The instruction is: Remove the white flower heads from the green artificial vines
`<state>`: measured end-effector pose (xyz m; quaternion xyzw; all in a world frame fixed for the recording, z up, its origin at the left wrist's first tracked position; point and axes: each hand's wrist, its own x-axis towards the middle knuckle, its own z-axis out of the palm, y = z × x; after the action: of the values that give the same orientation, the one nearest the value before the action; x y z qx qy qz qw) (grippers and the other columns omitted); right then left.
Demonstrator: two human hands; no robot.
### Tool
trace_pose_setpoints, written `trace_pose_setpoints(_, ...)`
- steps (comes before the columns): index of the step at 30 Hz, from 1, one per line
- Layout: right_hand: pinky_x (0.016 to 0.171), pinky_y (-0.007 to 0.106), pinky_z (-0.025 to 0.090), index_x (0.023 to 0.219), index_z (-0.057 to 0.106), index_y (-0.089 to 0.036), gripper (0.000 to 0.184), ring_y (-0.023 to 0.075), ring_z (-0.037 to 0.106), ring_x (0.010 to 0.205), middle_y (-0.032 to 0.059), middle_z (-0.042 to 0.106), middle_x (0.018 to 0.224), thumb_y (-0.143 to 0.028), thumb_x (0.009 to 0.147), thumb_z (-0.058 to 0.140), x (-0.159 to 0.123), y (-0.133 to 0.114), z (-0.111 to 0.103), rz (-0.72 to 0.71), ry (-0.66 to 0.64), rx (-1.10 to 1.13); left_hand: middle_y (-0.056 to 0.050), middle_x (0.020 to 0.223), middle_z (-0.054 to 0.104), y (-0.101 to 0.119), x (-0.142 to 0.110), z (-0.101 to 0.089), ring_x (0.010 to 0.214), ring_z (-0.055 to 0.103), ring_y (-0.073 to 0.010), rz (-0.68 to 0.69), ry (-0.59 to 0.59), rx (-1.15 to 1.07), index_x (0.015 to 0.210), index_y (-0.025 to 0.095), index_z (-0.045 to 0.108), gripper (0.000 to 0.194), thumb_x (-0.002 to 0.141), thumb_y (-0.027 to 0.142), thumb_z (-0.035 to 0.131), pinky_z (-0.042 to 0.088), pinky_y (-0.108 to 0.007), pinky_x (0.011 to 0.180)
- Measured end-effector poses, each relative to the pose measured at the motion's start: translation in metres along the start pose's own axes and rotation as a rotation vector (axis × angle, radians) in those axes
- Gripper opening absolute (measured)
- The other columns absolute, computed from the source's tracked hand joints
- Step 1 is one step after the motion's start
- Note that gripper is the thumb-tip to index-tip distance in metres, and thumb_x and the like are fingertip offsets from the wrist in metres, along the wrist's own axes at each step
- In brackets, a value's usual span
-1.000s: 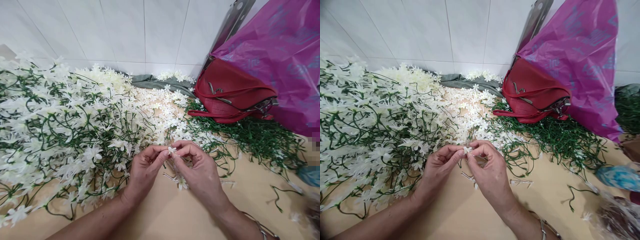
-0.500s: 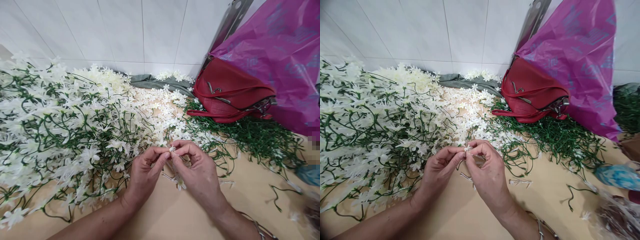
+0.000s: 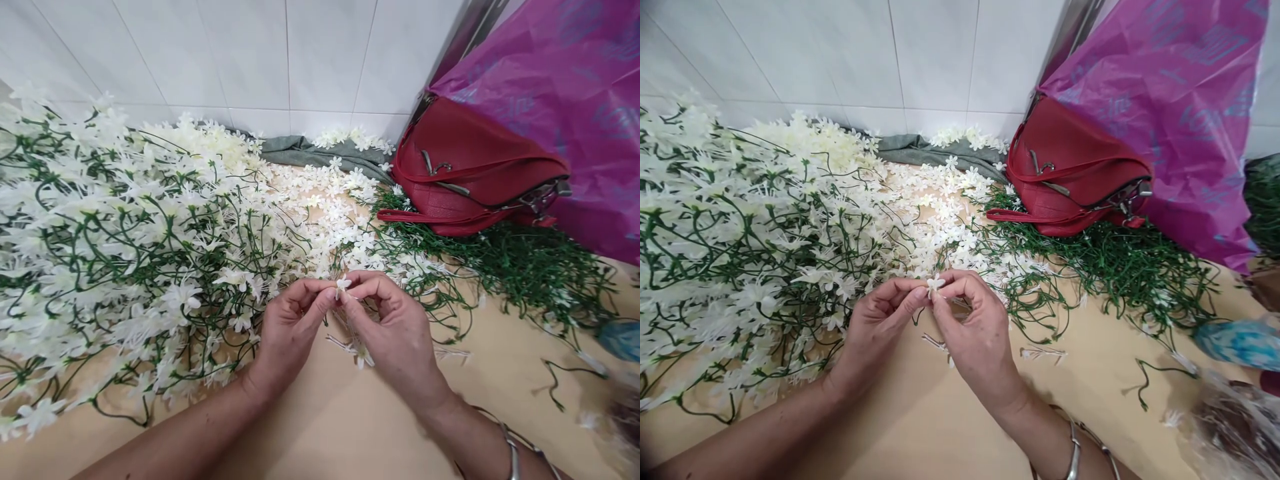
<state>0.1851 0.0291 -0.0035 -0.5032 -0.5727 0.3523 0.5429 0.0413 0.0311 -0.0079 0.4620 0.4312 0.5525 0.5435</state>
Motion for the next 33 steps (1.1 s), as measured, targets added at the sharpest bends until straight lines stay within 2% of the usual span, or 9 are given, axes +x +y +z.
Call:
trace_pose_setpoints(6,0.085,0.033,0.057,0.074,0.066,-0.023,0.013,0.0193,0.070,0.094,0.0060,0.070,0.099,-0.021,0.085,0.070,0.002,0.000,-0.002,0.045,-0.031,0.046,-0.003,0.080,0.076,0.000,0.001,-0.002,0.075,0.066,-0.0148,-0.027,0.019,0.026,0.086,0.016,0.079,0.021,0.086,0.038,0.079,0.055,-0.024,0.075)
trace_pose_setpoints(10,0.081,0.032,0.058,0.075,0.066,-0.022,0.011,0.0185,0.070,0.091,0.0059,0.069,0.099,-0.021,0.085,0.071,0.001,0.002,-0.002,0.068,-0.045,0.086,-0.004,0.087,0.079,-0.002,0.002,-0.002,0.082,0.071,-0.0159,-0.058,0.006,-0.025,0.094,0.017,0.080,0.021,0.087,0.037,0.079,0.057,-0.025,0.080)
trace_pose_setpoints(15,0.085,0.033,0.057,0.075,0.066,-0.022,0.011,0.0195,0.069,0.094,0.0067,0.068,0.100,-0.022,0.085,0.072,0.002,0.005,-0.003,0.085,-0.052,0.072,-0.004,0.090,0.082,-0.004,0.003,0.001,0.085,0.074,-0.0157,-0.054,-0.021,-0.104,0.094,0.018,0.079,0.017,0.082,0.029,0.084,0.059,-0.025,0.083)
trace_pose_setpoints(19,0.087,0.035,0.057,0.075,0.067,-0.022,0.013,0.0203,0.070,0.095,0.0071,0.070,0.102,-0.025,0.086,0.072,0.004,0.003,-0.004,0.092,-0.043,0.074,-0.004,0.088,0.081,-0.008,0.001,0.001,0.083,0.073,-0.0151,-0.032,-0.030,-0.048,0.092,0.018,0.079,0.012,0.087,0.028,0.080,0.057,-0.024,0.081)
trace_pose_setpoints(25,0.080,0.031,0.060,0.074,0.068,-0.022,0.018,0.0210,0.072,0.092,0.0084,0.071,0.103,-0.034,0.085,0.077,0.004,0.003,-0.004,0.116,-0.059,0.116,-0.004,0.088,0.080,-0.013,0.000,-0.001,0.085,0.072,-0.0174,0.003,-0.035,-0.008,0.093,0.018,0.078,0.012,0.091,0.029,0.075,0.056,-0.027,0.083)
trace_pose_setpoints(29,0.082,0.031,0.059,0.075,0.069,-0.023,0.018,0.0208,0.071,0.094,0.0083,0.072,0.103,-0.035,0.086,0.076,0.004,0.007,-0.004,0.086,-0.060,0.091,-0.005,0.089,0.078,-0.014,0.000,-0.004,0.082,0.070,-0.0166,0.009,-0.088,0.062,0.095,0.018,0.078,0.012,0.095,0.028,0.071,0.054,-0.026,0.080)
trace_pose_setpoints(33,0.080,0.030,0.059,0.074,0.070,-0.022,0.017,0.0206,0.072,0.094,0.0087,0.071,0.106,-0.034,0.083,0.079,0.007,0.006,-0.006,0.127,-0.076,0.120,-0.004,0.091,0.078,-0.014,0.001,-0.005,0.085,0.069,-0.0163,0.028,-0.109,0.070,0.098,0.019,0.077,0.012,0.097,0.027,0.068,0.053,-0.025,0.082)
